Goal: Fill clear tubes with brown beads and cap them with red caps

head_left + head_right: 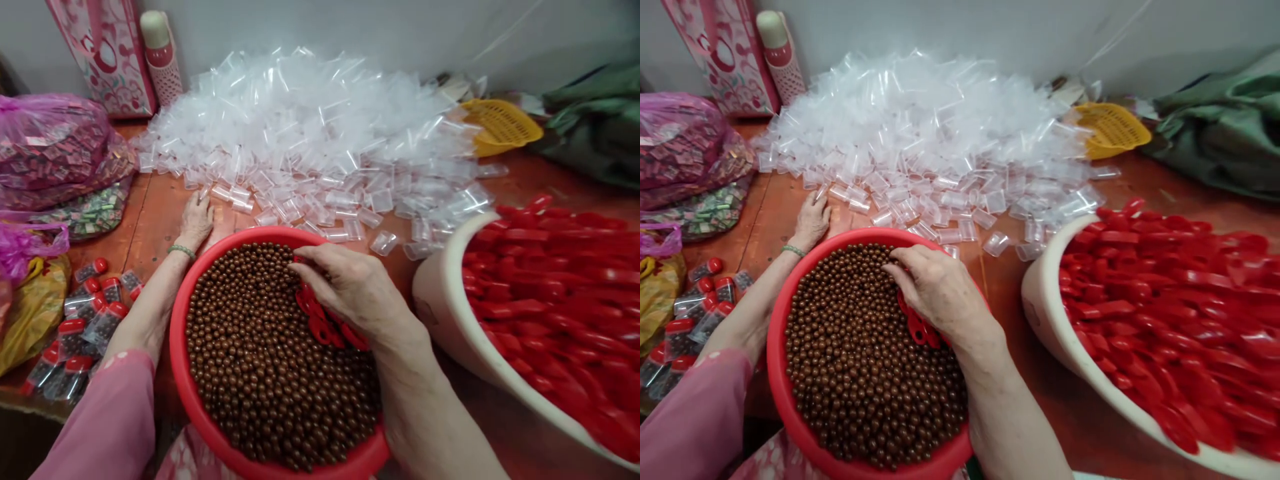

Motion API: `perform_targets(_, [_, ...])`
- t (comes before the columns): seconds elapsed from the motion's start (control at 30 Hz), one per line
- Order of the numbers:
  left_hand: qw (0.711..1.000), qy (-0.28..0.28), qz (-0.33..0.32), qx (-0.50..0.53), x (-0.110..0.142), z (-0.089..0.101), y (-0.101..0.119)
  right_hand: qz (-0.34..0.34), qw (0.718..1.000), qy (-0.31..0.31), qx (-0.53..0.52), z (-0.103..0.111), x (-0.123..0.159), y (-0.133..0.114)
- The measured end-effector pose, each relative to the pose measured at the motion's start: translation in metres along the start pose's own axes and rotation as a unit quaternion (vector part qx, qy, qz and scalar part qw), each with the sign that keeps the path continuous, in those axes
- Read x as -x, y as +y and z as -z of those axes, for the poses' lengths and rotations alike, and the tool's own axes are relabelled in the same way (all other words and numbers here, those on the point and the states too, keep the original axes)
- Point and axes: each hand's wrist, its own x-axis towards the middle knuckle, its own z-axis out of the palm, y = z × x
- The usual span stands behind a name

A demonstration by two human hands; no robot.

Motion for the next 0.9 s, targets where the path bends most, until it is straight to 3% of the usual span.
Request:
perform_targets(0.13, [0.998,0.037,0.029,0.048,0.007,0.019,0.0,-0.045,0.996,0.053,-0.059,0.003,-0.002,0.007])
perform_targets(0.2, [0.983,0.061,0.076,0.156,0.014,0.044,0.009,-0.074,0.988,0.071,-0.114,0.0,-0.003,0.007])
perform_targets(0.23, [0.962,0.061,0.102,0.244,0.02,0.059,0.018,-0.092,0.981,0.076,-0.155,-0.002,-0.004,0.006])
perform_targets(0.33, [0.886,-0.039,0.09,0.453,0.048,0.107,0.057,-0.123,0.935,0.051,-0.328,-0.008,-0.006,0.002])
perform_targets(0.43, [0.78,-0.208,0.086,0.583,0.085,0.137,0.101,-0.097,0.86,-0.062,-0.498,-0.007,-0.008,-0.004])
perform_targets(0.53, [0.659,-0.349,0.107,0.657,0.116,0.139,0.127,-0.076,0.804,-0.15,-0.57,-0.003,-0.008,-0.011])
perform_targets(0.63, [0.594,-0.384,0.145,0.692,0.132,0.13,0.133,-0.064,0.802,-0.151,-0.574,-0.002,-0.008,-0.016])
perform_targets(0.77, [0.583,-0.366,0.193,0.699,0.14,0.127,0.132,-0.046,0.803,-0.164,-0.572,-0.006,-0.008,-0.023])
perform_targets(0.9, [0.609,-0.341,0.223,0.681,0.144,0.128,0.134,-0.056,0.843,-0.146,-0.515,-0.011,-0.005,-0.033])
